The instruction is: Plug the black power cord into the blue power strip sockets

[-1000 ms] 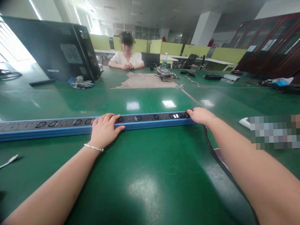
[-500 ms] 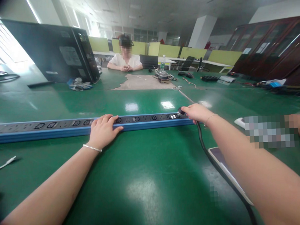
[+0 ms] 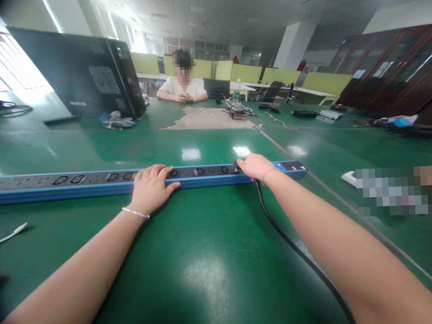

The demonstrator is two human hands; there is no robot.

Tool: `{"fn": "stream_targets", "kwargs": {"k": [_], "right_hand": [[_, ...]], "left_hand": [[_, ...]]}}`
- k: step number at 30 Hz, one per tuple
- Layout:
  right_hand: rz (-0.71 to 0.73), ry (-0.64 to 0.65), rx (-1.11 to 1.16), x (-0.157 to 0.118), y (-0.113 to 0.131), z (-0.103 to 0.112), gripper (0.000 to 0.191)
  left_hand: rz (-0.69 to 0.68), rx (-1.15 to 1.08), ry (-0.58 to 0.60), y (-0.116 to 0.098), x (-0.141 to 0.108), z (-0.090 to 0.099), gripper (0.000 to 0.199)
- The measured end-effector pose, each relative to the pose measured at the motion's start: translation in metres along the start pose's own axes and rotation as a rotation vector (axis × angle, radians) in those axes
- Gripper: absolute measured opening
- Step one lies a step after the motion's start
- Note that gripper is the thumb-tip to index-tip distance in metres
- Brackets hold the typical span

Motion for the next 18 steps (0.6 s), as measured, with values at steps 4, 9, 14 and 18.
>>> {"fn": "stream_targets", "kwargs": {"k": [4, 9, 14, 18], "right_hand": [[-0.012, 0.001, -0.010, -0.001, 0.002, -0.001, 0.055], [-0.032, 0.013, -0.016, 0.002, 0.003, -0.004, 0.056], [-0.061, 0.009, -0.016, 0.009, 0.005, -0.005, 0.055], [-0.066, 0.026, -0.004, 0.014, 0.007, -0.011, 0.057]], "left_hand": [[-0.002, 0.006, -0.011, 0.000, 0.000, 0.000, 0.051], [0.000, 0.002, -0.012, 0.001, 0.001, -0.001, 0.051], [0.006, -0.001, -0.004, 0.001, 0.001, -0.002, 0.051], [0.003, -0.002, -0.001, 0.001, 0.000, -0.001, 0.051]]}}
Point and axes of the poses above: each hand's wrist, its own x-axis towards the middle knuckle, its own z-axis out of the back of the hand, y = z × x, the point moved 6 cm from there along x, towards the middle knuckle, and after that the axes turned 11 degrees about y, right-handed, at the moved point
